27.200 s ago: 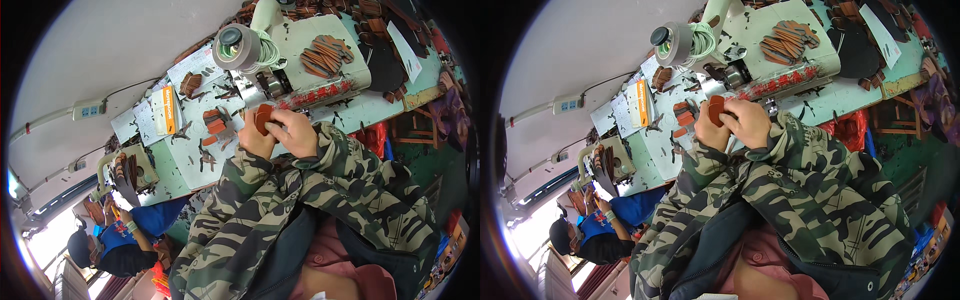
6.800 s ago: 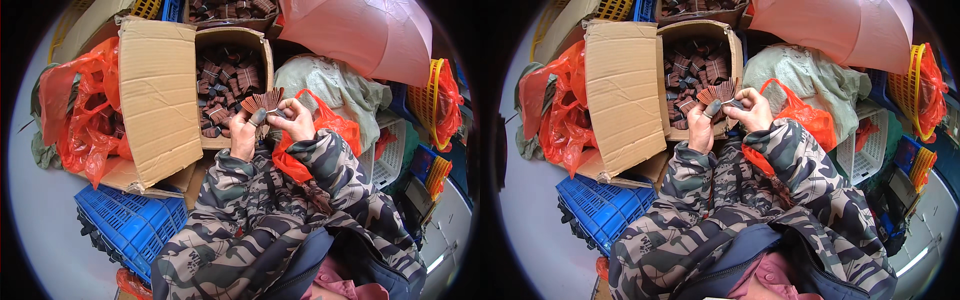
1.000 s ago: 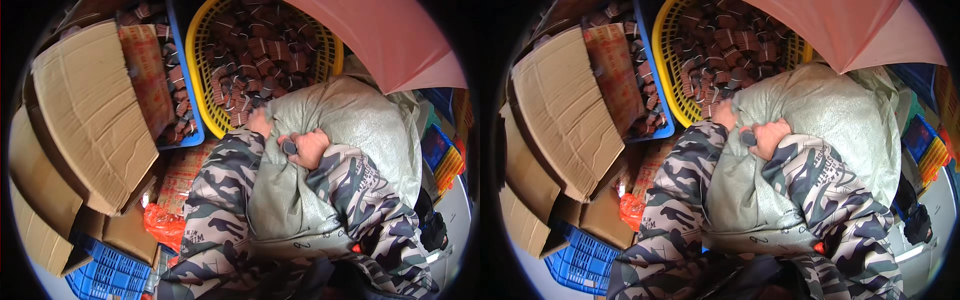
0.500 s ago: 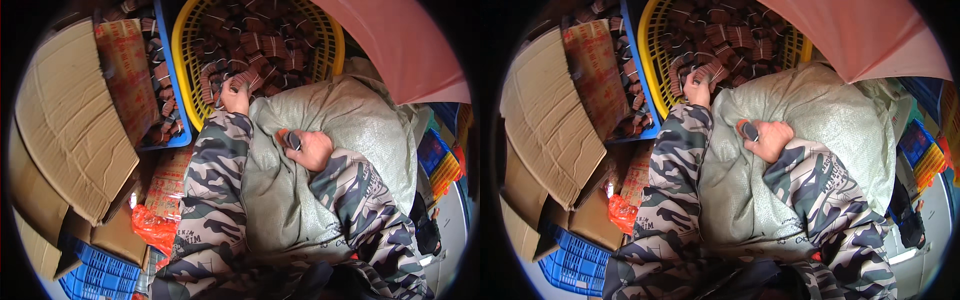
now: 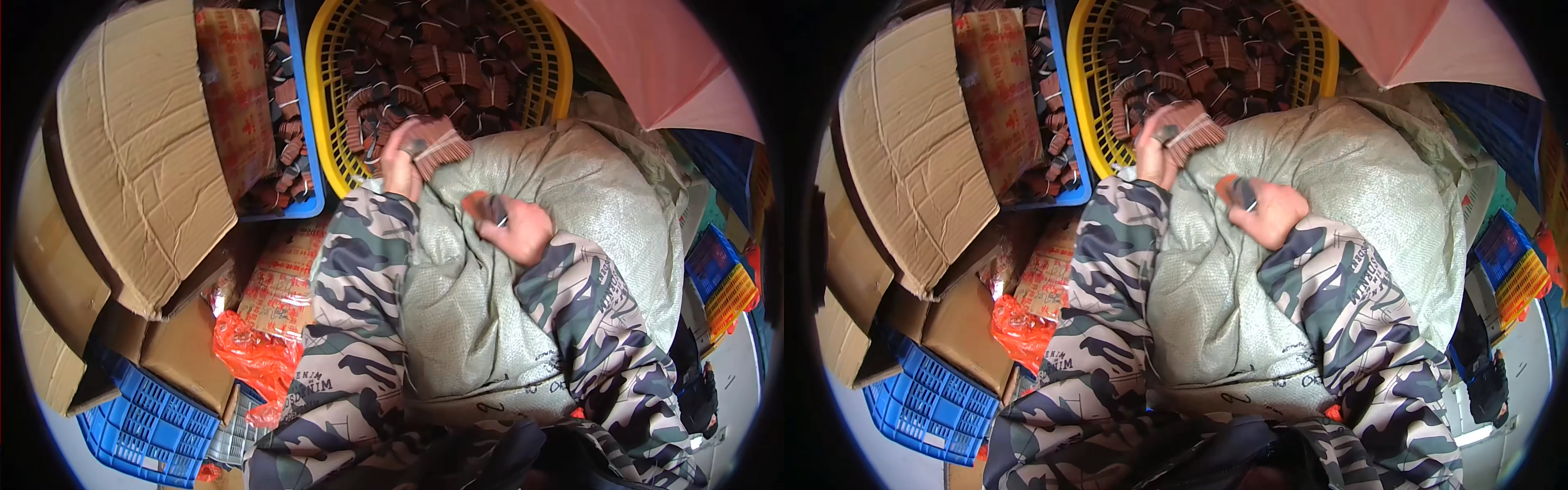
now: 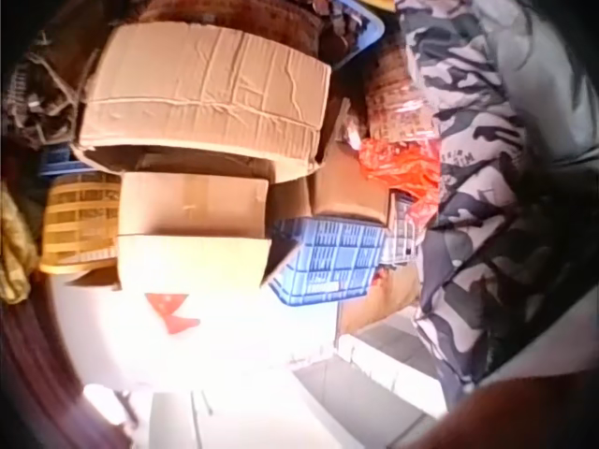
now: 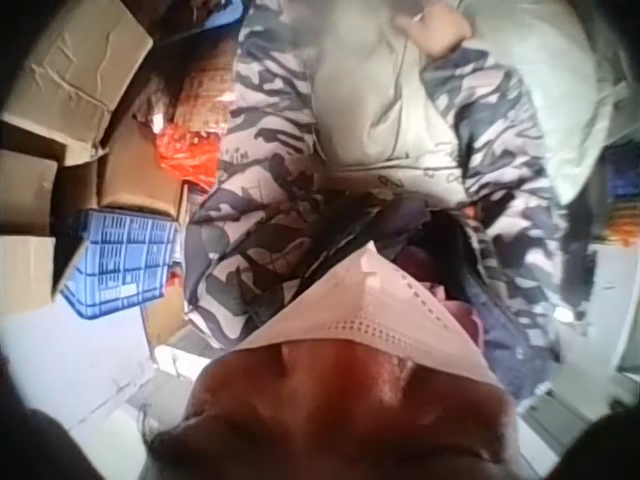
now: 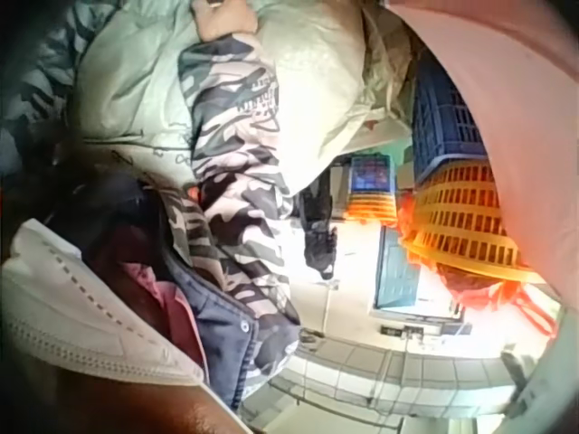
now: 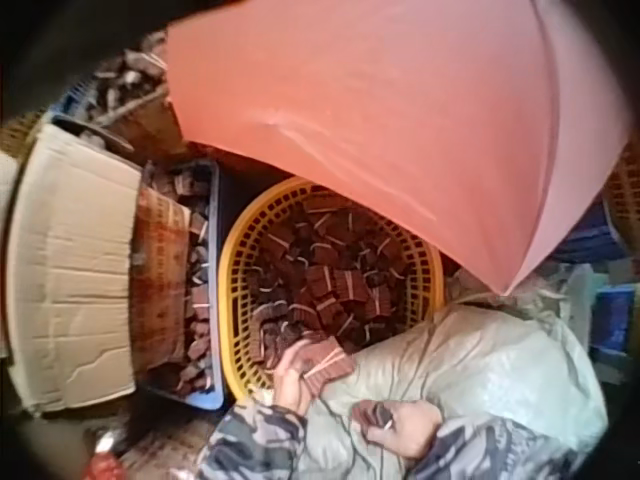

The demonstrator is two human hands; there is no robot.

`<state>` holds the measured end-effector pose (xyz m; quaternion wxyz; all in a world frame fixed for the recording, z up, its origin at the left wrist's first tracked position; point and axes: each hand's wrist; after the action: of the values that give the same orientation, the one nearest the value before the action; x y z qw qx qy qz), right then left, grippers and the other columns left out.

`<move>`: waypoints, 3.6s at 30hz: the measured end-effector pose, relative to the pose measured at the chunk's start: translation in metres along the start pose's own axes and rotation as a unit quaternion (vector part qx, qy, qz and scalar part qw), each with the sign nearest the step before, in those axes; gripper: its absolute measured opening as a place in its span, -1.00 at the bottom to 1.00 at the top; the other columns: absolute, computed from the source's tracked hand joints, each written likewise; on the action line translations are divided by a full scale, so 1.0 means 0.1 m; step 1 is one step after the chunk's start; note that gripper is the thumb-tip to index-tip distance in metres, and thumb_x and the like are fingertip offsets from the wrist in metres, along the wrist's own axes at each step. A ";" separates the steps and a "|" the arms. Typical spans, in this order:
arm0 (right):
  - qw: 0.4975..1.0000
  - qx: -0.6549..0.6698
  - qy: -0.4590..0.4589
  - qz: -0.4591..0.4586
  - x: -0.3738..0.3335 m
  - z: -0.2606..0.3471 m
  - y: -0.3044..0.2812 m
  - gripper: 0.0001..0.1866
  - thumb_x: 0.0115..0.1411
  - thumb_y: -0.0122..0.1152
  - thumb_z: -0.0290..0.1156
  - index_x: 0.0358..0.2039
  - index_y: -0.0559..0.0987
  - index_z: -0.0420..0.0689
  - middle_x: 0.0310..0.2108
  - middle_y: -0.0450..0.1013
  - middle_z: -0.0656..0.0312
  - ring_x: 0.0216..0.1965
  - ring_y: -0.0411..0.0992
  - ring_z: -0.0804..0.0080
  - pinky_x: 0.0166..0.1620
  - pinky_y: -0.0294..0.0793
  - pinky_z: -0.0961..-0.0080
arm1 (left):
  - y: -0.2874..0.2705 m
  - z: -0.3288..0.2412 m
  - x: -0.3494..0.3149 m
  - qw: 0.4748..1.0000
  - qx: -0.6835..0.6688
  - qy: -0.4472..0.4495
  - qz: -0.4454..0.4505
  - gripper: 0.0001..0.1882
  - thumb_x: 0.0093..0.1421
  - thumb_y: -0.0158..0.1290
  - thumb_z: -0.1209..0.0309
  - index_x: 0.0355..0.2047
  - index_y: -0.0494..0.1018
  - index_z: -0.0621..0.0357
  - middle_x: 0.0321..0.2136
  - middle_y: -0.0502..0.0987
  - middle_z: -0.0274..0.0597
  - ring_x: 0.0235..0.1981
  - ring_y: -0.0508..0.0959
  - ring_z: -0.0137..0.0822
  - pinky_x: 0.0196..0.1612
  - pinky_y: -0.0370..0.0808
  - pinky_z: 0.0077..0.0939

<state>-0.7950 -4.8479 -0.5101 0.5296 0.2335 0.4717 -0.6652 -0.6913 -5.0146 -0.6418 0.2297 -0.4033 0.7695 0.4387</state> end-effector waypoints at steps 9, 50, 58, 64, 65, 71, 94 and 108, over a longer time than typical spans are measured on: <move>0.876 0.482 -0.026 0.005 -0.06 0.15 0.21 -0.73 0.07 0.19 -0.47 -0.20 0.53 -0.28 -0.27 0.51 0.22 -0.22 0.44 0.54 -0.09 0.39 0.57 | -0.06 0.03 -0.76 0.963 0.208 -0.007 0.170 -0.63 0.11 -0.09 0.59 -0.03 0.38 0.23 -0.10 0.45 -0.24 -0.06 0.44 -0.42 0.04 0.34 -0.57; 0.930 0.366 -0.008 -0.032 0.60 -0.21 0.25 -0.64 -0.08 0.32 -0.32 -0.28 0.53 -0.24 -0.36 0.49 0.11 -0.31 0.46 0.37 -0.17 0.40 0.50 | -0.34 -0.04 1.17 0.612 0.696 0.332 -0.176 -0.71 0.03 0.03 0.36 -0.26 0.42 0.26 -0.27 0.46 0.07 -0.22 0.42 0.09 -0.12 0.35 -0.12; 0.916 0.398 -0.003 -0.051 0.45 -0.13 -0.24 -0.75 -0.01 0.25 -0.37 -0.34 0.55 -0.25 -0.41 0.52 0.21 -0.37 0.45 0.49 -0.20 0.41 0.55 | -0.18 -0.09 1.51 0.521 0.847 0.100 -0.030 -0.46 -0.06 0.06 0.03 -0.14 0.43 0.12 -0.17 0.45 0.04 -0.12 0.44 0.06 -0.04 0.37 -0.14; 0.917 0.395 -0.048 -0.031 0.61 0.06 0.12 -0.79 -0.05 0.25 -0.36 -0.43 0.57 -0.22 -0.49 0.52 0.18 -0.45 0.46 0.43 -0.28 0.40 0.52 | -0.89 0.05 0.88 0.398 0.888 0.222 -0.054 -0.37 -0.04 0.04 0.11 0.00 0.31 0.25 -0.07 0.39 0.05 -0.01 0.35 0.02 0.11 0.11 0.04; 0.919 0.391 -0.042 -0.035 0.59 0.02 0.10 -0.79 -0.05 0.25 -0.36 -0.43 0.57 -0.22 -0.49 0.52 0.18 -0.45 0.46 0.43 -0.28 0.40 0.52 | -0.82 0.14 0.83 0.405 0.885 0.223 -0.050 -0.37 -0.04 0.04 0.11 0.00 0.31 0.25 -0.07 0.39 0.05 -0.01 0.35 0.02 0.11 0.11 0.04; 0.957 0.281 -0.012 -0.072 0.50 -0.27 0.26 -0.69 -0.14 0.35 -0.26 -0.42 0.58 -0.21 -0.47 0.45 0.06 -0.39 0.46 0.28 -0.24 0.41 0.46 | -0.58 0.39 0.52 0.412 0.838 0.357 -0.028 -0.42 -0.04 0.07 0.36 0.00 0.27 0.37 -0.06 0.38 0.07 0.07 0.28 0.04 0.15 0.13 -0.12; 0.992 0.003 -0.045 -0.121 0.00 -0.25 0.68 -0.58 -0.17 0.34 -0.21 -0.27 0.59 -0.12 -0.32 0.37 -0.07 -0.27 0.40 0.03 -0.14 0.37 0.28 | -1.22 1.71 -0.55 0.815 0.569 0.008 -0.112 -0.71 0.04 0.01 0.33 -0.23 0.44 0.19 -0.36 0.47 0.21 -0.30 0.47 0.20 -0.23 0.40 -0.08; 0.984 0.021 -0.088 -0.155 0.47 -0.42 0.78 -0.63 -0.15 0.27 -0.19 -0.29 0.57 -0.07 -0.46 0.40 -0.03 -0.31 0.33 0.03 -0.20 0.37 0.26 | -1.00 1.31 0.57 0.655 0.749 0.073 -0.063 -0.39 -0.17 0.17 0.34 -0.08 0.26 0.29 -0.18 0.38 0.11 -0.19 0.45 0.10 -0.13 0.41 -0.11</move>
<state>-0.7467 -4.8341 -0.5967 0.4549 0.1087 0.4397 -0.7667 -0.6413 -4.9546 -0.7985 0.4245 -0.1729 0.8240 -0.3331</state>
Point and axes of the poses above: each hand's wrist, its own x-axis towards the middle knuckle, its own y-axis out of the palm, z = x × y
